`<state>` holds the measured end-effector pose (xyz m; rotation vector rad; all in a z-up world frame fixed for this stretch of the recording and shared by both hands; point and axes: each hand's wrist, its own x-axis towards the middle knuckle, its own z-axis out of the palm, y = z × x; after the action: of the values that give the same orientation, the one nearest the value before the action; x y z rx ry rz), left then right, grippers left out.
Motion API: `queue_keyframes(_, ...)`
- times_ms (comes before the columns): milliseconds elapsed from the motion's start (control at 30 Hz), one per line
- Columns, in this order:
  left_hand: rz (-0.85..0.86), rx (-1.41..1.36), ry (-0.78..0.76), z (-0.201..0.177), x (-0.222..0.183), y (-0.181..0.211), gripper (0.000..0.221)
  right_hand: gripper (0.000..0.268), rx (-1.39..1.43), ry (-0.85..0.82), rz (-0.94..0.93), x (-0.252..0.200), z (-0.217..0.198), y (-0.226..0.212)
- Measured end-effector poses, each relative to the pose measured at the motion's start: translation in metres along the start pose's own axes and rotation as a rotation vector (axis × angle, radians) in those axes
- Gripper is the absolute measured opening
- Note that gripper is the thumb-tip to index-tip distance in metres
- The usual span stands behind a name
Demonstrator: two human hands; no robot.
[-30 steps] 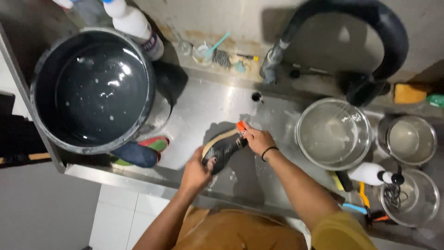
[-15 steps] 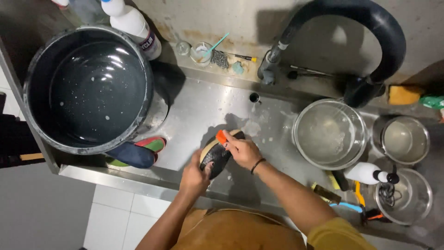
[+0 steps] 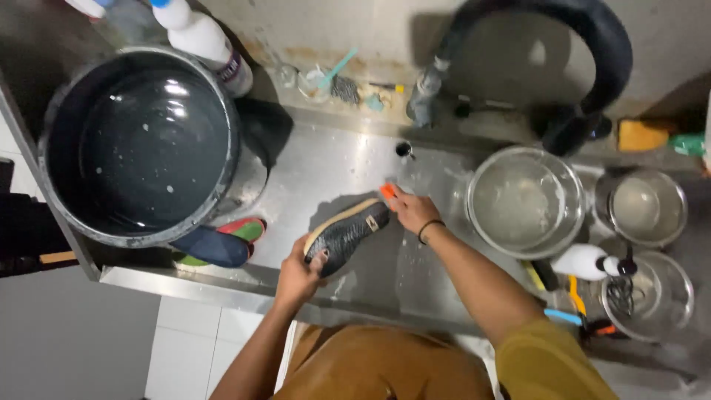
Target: Scrubbing and cleaning the sole of a shoe using a brush, scraper, and soap in a sink.
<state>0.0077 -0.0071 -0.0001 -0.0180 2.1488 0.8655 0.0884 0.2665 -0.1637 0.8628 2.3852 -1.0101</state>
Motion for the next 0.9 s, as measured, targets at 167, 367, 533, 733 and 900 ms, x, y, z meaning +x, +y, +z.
queue_keyframes(167,0.034,-0.117,0.033,0.002,0.020,-0.008,0.058,0.048,-0.045,0.071,0.018,0.002,-0.023,-0.018)
queue_keyframes(367,-0.072,-0.284,0.046,-0.011,0.001,0.005,0.046,0.027,0.184,0.381,0.266,-0.038,-0.113,0.064)
queue_keyframes(533,-0.061,-0.367,0.025,0.007,-0.020,0.033,0.051,0.050,-0.062,0.227,0.482,-0.008,-0.125,0.200)
queue_keyframes(733,-0.039,-0.364,0.038,0.018,-0.018,0.048,0.050,0.035,0.594,0.233,0.154,-0.064,-0.073,0.007)
queue_keyframes(900,-0.016,-0.247,0.058,0.030,-0.007,0.033,0.046,0.046,0.068,0.181,-0.080,-0.062,-0.026,-0.056)
